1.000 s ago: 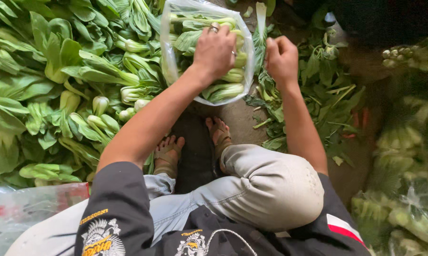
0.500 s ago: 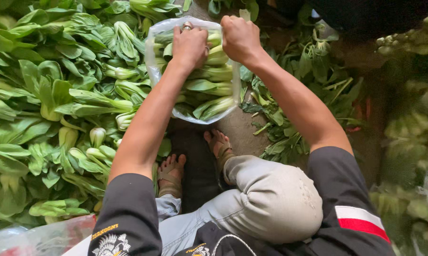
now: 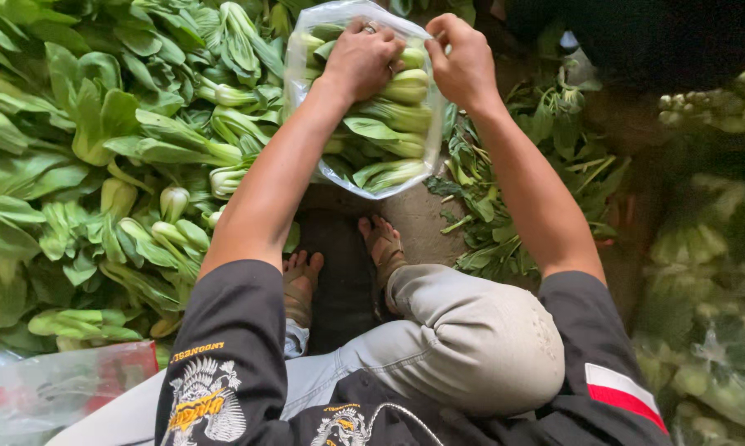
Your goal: The person sits on the floor among large piles of leafy green vegetables and packs them by hand into a plastic-lined basket, gathering handfuls of bok choy and arranging them in the container. They repeatedly pick individual heads from the pile, align them in the hand, and place them into the basket.
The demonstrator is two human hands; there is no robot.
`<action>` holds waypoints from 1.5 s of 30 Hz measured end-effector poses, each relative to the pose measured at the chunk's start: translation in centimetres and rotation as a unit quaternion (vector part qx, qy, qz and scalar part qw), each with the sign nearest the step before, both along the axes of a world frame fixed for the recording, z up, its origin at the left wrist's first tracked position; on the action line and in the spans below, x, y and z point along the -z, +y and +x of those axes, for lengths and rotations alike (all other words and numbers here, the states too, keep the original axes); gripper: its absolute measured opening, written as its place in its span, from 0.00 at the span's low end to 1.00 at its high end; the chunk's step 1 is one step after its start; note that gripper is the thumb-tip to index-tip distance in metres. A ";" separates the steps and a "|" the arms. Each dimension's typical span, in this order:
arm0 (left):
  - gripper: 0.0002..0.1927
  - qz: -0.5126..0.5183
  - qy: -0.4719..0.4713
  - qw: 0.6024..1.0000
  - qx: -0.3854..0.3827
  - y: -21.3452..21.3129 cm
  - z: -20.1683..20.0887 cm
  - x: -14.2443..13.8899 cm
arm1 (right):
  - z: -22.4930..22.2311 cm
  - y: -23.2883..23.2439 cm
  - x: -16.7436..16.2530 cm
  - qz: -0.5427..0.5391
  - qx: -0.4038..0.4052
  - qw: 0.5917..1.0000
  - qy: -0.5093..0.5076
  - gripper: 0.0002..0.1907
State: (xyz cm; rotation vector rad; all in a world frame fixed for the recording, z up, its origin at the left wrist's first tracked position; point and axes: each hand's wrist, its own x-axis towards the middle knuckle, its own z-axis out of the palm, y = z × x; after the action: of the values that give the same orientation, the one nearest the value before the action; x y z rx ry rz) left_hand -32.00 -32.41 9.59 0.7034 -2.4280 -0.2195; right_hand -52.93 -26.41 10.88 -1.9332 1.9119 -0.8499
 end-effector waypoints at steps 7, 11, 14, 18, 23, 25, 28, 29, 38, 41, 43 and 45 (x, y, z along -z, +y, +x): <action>0.06 0.034 0.161 0.986 0.018 2.6 4.7 -2.9 | -4.6 8.3 4.5 0.036 -0.008 0.887 -0.459 0.44; 0.19 0.072 0.319 0.919 -0.218 6.9 11.3 -2.6 | -2.2 11.2 7.1 0.083 -0.024 0.769 -0.633 0.50; 0.30 0.304 0.289 0.841 -0.343 10.4 14.9 -0.9 | 2.3 10.2 9.2 0.113 -0.068 0.667 -0.733 0.51; 0.32 0.449 0.067 0.834 -0.313 11.9 15.5 1.1 | 4.7 8.7 9.6 0.088 -0.110 0.680 -0.719 0.49; 0.18 0.415 0.058 0.869 -0.265 10.2 15.5 1.2 | 3.7 9.6 8.8 0.099 -0.108 0.702 -0.697 0.48; 0.19 0.434 0.058 0.853 -0.283 9.7 16.2 0.7 | 2.8 9.9 8.2 0.076 -0.082 0.753 -0.648 0.49; 0.19 0.398 -0.014 0.873 -0.282 9.2 17.3 0.0 | 0.0 9.6 5.2 0.090 -0.006 0.890 -0.446 0.49; 0.19 0.398 -0.011 0.873 -0.281 9.2 17.7 -0.1 | -0.8 9.8 3.8 0.104 0.024 0.931 -0.349 0.48; 0.19 0.388 -0.022 0.878 -0.280 8.8 19.2 -0.3 | 1.8 13.8 -9.3 0.018 -0.399 0.878 0.264 0.28; 0.20 0.412 -0.052 0.864 -0.284 8.1 19.2 -0.2 | 4.8 13.8 -7.8 0.051 -0.406 0.820 0.401 0.32; 0.24 0.401 -0.089 0.869 -0.275 7.5 19.1 0.1 | 4.9 13.3 -6.5 0.033 -0.375 0.849 0.370 0.15; 0.22 0.387 -0.093 0.876 -0.273 7.2 18.8 0.6 | 3.9 13.0 -5.6 0.028 -0.356 0.871 0.337 0.09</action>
State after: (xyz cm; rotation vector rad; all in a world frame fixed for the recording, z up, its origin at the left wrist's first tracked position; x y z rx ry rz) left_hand -13.23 -25.20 8.98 1.7896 -2.1451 -0.9481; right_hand -49.04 -13.42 16.44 -2.8318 1.2258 0.1231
